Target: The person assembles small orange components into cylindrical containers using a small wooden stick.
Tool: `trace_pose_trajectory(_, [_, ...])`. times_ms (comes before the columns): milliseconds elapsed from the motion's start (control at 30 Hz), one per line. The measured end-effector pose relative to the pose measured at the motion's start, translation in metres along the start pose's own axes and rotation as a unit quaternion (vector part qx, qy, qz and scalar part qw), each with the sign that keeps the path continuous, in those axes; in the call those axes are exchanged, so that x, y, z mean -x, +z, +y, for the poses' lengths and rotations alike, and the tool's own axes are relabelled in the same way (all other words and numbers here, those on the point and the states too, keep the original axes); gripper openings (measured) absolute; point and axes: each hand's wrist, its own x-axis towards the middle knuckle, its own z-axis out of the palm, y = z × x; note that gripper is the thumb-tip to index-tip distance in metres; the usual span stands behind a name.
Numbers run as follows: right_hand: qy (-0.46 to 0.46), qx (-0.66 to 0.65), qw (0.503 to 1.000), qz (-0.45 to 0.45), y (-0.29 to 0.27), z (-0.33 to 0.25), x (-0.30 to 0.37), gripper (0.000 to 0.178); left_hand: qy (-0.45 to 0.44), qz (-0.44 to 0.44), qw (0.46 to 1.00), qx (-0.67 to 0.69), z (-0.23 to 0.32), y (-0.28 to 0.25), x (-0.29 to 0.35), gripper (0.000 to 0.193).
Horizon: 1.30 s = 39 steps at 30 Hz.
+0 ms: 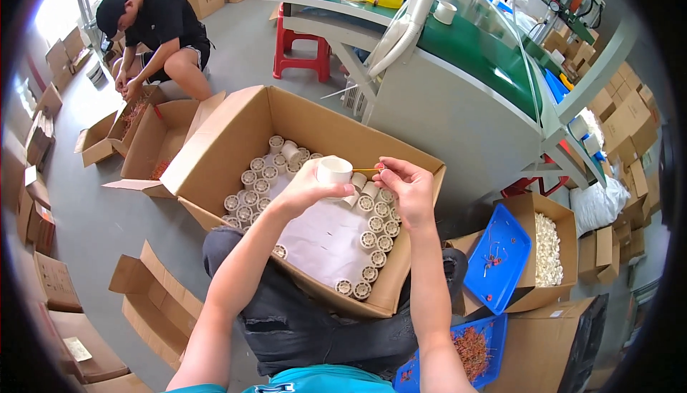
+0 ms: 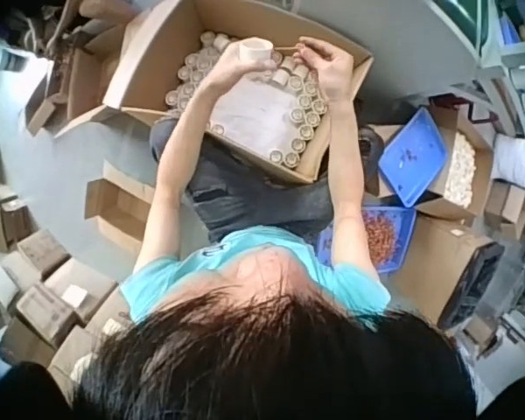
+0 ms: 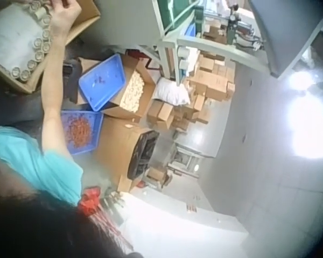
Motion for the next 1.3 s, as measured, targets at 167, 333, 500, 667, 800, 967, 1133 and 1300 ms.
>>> trace_pose_trajectory(167, [-0.120, 0.231, 0.962, 0.087, -0.005, 0.020, 0.009, 0.018, 0.019, -0.100, 0.995, 0.022, 0.002, 0.001, 0.001, 0.035])
trace_pose_trajectory(333, [-0.280, 0.280, 0.899, 0.188, -0.011, 0.005, 0.014, 0.019, 0.179, 0.065, 0.947, -0.260, -0.008, 0.014, -0.007, 0.044])
trace_pose_trajectory(500, [-0.365, 0.320, 0.860, 0.156, -0.001, -0.004, 0.031, 0.021, 0.299, 0.183, 0.850, -0.392, -0.026, 0.018, -0.014, 0.046])
trace_pose_trajectory(667, [-0.433, 0.421, 0.789, 0.111, 0.017, -0.004, 0.043, 0.023, 0.368, 0.216, 0.803, -0.417, -0.032, 0.017, -0.017, 0.050])
trace_pose_trajectory(800, [-0.447, 0.425, 0.781, 0.096, 0.020, 0.004, 0.042, 0.028, 0.398, 0.231, 0.771, -0.440, -0.034, 0.017, -0.018, 0.051])
trace_pose_trajectory(967, [-0.428, 0.443, 0.782, 0.095, 0.020, 0.005, 0.043, 0.021, 0.398, 0.238, 0.769, -0.440, -0.035, 0.018, -0.018, 0.051])
trace_pose_trajectory(1133, [-0.418, 0.451, 0.783, 0.100, 0.019, 0.008, 0.042, 0.022, 0.402, 0.240, 0.764, -0.444, -0.034, 0.018, -0.018, 0.051])
trace_pose_trajectory(1300, [-0.423, 0.460, 0.775, 0.093, 0.016, 0.010, 0.041, 0.033, 0.398, 0.229, 0.768, -0.446, -0.035, 0.017, -0.017, 0.051])
